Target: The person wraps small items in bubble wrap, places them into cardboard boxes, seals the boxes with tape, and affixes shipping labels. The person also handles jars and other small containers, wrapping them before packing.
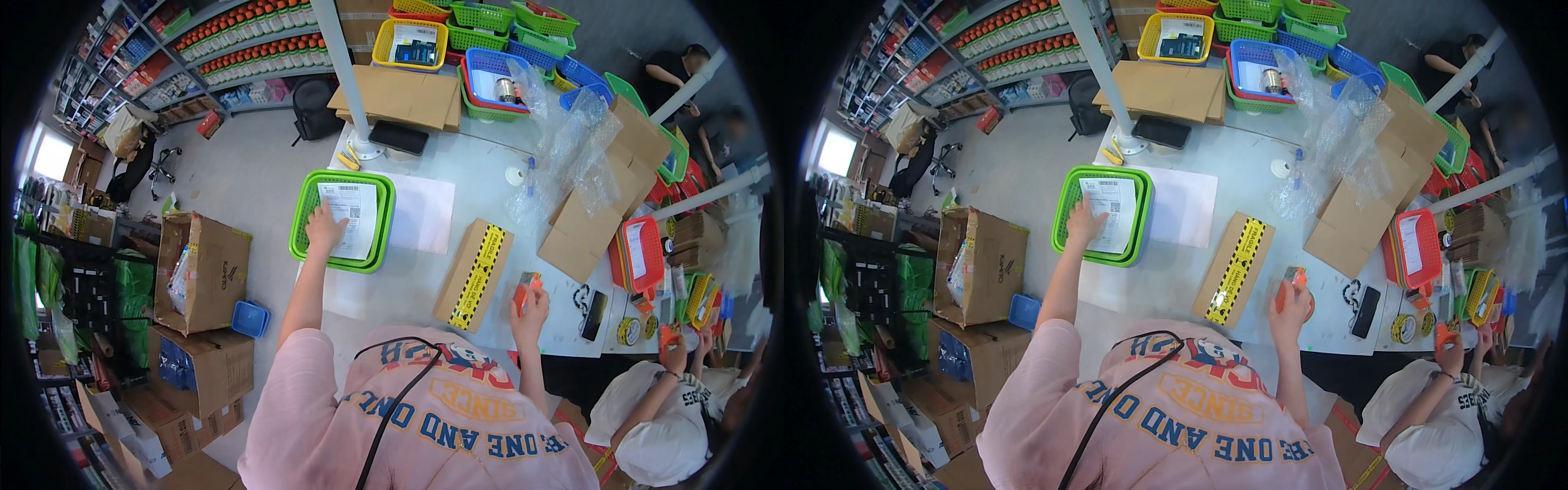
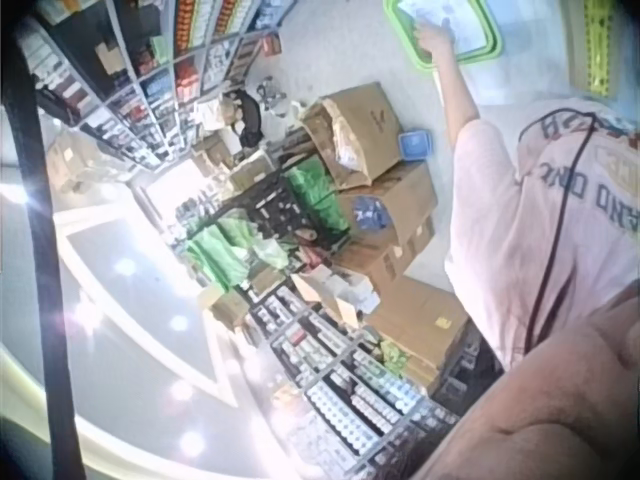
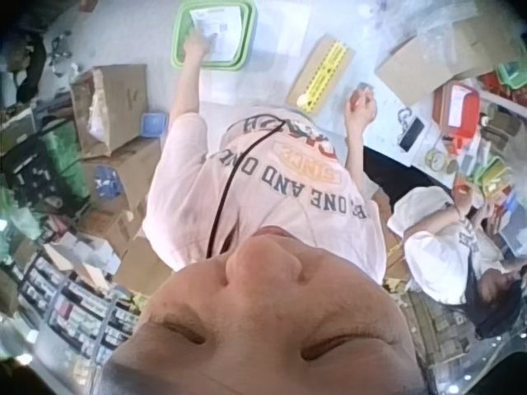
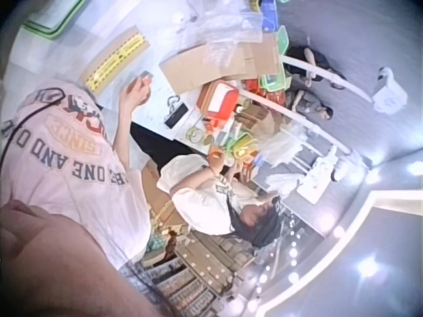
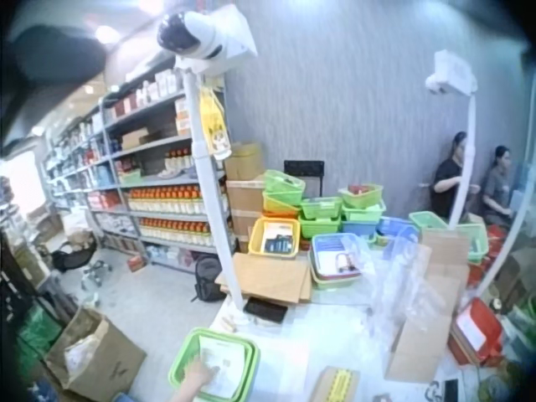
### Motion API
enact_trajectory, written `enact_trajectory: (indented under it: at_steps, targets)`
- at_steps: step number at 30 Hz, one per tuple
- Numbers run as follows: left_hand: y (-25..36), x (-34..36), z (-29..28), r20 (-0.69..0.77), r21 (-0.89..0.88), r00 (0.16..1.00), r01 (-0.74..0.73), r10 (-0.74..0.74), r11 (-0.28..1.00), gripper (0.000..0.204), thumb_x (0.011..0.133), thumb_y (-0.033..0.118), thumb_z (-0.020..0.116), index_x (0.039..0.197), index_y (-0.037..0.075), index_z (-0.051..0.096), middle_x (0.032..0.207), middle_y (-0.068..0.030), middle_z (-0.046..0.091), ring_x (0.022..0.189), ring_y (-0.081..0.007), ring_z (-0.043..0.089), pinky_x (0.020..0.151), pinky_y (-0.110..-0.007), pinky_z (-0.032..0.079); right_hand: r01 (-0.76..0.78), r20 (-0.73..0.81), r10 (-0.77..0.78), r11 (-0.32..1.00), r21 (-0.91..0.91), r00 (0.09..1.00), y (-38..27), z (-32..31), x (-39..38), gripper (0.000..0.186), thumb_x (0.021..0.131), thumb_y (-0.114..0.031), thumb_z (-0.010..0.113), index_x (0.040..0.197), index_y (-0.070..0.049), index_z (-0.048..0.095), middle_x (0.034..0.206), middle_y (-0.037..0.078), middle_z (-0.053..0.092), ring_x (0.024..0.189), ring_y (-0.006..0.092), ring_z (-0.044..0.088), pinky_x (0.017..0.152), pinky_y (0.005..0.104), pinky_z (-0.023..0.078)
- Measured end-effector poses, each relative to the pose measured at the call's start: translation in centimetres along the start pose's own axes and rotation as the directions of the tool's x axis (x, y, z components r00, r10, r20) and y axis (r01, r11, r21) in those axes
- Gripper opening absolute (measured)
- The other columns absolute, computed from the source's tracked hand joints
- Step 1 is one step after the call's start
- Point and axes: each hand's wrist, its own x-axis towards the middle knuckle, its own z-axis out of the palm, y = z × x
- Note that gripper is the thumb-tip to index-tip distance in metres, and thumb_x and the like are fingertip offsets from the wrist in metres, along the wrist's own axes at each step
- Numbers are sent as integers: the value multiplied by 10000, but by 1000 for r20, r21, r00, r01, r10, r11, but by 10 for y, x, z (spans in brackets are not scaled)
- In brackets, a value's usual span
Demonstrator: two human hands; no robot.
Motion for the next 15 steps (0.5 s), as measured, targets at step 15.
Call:
enact_trajectory:
  at_steps: [15]
  targets:
    - [21, 12, 1, -301, -119, 945, -171, 128, 978, 970, 579, 319, 846, 1333, 32, 308, 1240, -213, 396, 1059, -365, 476, 869, -445, 435, 150, -2, -151, 987, 60, 989, -44, -1, 2, 351, 679, -56, 710, 1013, -42, 602, 1047, 121, 464, 1007, 286, 476, 854, 387, 388]
